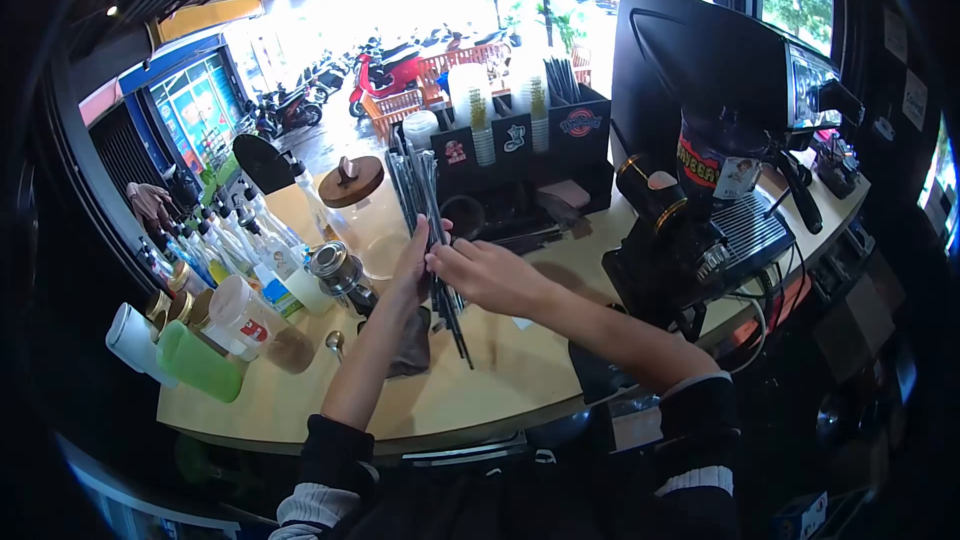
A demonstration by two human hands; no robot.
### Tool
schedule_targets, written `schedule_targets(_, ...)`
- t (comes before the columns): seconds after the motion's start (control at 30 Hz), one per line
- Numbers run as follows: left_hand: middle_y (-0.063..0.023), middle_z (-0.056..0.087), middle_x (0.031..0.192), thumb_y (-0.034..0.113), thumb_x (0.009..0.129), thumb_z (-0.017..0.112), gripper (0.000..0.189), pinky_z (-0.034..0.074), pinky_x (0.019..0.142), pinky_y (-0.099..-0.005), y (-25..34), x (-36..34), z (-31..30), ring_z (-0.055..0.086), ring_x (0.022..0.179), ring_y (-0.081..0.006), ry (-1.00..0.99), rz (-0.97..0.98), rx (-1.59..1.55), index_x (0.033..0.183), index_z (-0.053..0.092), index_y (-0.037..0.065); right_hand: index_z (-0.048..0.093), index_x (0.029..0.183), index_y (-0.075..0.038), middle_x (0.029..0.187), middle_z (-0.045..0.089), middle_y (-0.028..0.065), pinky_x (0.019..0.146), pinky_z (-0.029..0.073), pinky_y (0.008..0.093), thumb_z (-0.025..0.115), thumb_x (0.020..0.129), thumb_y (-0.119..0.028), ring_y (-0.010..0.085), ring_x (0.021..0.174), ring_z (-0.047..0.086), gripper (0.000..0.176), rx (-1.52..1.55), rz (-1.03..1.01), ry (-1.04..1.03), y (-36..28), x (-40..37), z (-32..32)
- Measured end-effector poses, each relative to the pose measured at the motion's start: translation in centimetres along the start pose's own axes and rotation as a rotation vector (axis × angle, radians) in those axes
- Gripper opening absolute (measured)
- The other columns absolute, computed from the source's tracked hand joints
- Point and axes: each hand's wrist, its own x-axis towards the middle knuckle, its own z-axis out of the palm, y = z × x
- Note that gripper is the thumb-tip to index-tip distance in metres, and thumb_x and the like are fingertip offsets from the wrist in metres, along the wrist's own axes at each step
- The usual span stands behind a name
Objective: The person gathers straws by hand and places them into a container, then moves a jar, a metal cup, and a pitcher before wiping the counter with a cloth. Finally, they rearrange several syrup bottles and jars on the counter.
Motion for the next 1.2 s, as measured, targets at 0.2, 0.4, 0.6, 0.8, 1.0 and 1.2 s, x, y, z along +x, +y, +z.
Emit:
schedule_targets(0.2, 0.0054, 0.044, 0.066, 0.033, 0.092, 0.056, 0.028, 0.038, 0.053, -0.0187, -0.6, 0.3, -0.2, 0.045, 0.057, -0.0047, -0.019, 0.102, 0.185, 0.097, 0.054, 0.005, 0.055, 0.102, 0.006, 0.092, 0.049, 0.0097, 0.069, 0.050, 0.0317, 0.058, 0.071, -0.007, 0.0209, 0.083, 0.057, 0.034, 0.012, 0.027, -0.005, -0.6, -0.7, 2.2)
schedule_targets(0.4, 0.0037, 0.038, 0.065, 0.027, 0.094, 0.051, 0.025, 0.036, 0.056, -0.0202, 0.3, 0.9, 0.8, 0.040, 0.058, -0.0060, -0.070, 0.170, -0.067, 0.076, 0.044, 0.012, 0.050, 0.112, -0.002, 0.100, 0.053, 0.0080, 0.074, 0.047, 0.0270, 0.058, 0.082, -0.007, 0.0171, 0.088, 0.057, 0.031, 0.823, 0.689, 0.250, -1.1, -2.5, 3.0)
schedule_targets(0.6, 0.0049, 0.035, 0.058, 0.026, 0.095, 0.052, 0.028, 0.036, 0.051, -0.0217, 1.2, 0.8, 1.3, 0.038, 0.050, -0.0055, -0.013, 0.357, -0.060, 0.072, 0.041, 0.013, 0.047, 0.117, -0.005, 0.107, 0.054, 0.0093, 0.091, 0.040, 0.0486, 0.042, 0.094, -0.046, 0.0207, 0.102, 0.054, 0.048, 1.759, 1.649, 0.305, -3.4, -7.2, 8.4)
schedule_targets(0.8, 0.0026, 0.040, 0.057, 0.019, 0.092, 0.056, 0.017, 0.039, 0.048, -0.0230, -2.9, -0.5, 2.7, 0.044, 0.049, -0.0076, 0.085, 0.419, 0.067, 0.083, 0.046, 0.009, 0.052, 0.101, -0.003, 0.098, 0.056, 0.0100, 0.090, 0.044, 0.0450, 0.036, 0.096, -0.042, 0.0232, 0.100, 0.055, 0.042, 2.151, 1.631, 0.761, -4.4, -3.1, 8.1)
schedule_targets(1.0, 0.0016, 0.049, 0.055, 0.017, 0.091, 0.057, 0.023, 0.038, 0.047, -0.0205, -4.4, -2.0, 2.0, 0.047, 0.048, -0.0053, 0.063, 0.426, 0.208, 0.071, 0.049, 0.007, 0.051, 0.080, -0.013, 0.079, 0.056, -0.0009, 0.076, 0.045, 0.0343, 0.039, 0.095, -0.037, 0.0127, 0.091, 0.055, 0.032, 2.316, 1.259, 0.574, -4.0, -4.1, 10.2)
schedule_targets(1.2, 0.0030, 0.053, 0.078, 0.025, 0.092, 0.056, 0.019, 0.042, 0.061, -0.0199, -5.5, -3.0, -1.1, 0.050, 0.069, -0.0042, 0.058, 0.503, 0.403, 0.100, 0.054, 0.007, 0.020, 0.139, -0.002, 0.127, 0.043, 0.0160, 0.100, 0.035, 0.0320, 0.069, 0.068, -0.005, 0.0222, 0.120, 0.044, 0.086, 1.596, 0.884, 0.233, -5.2, -5.1, 9.6)
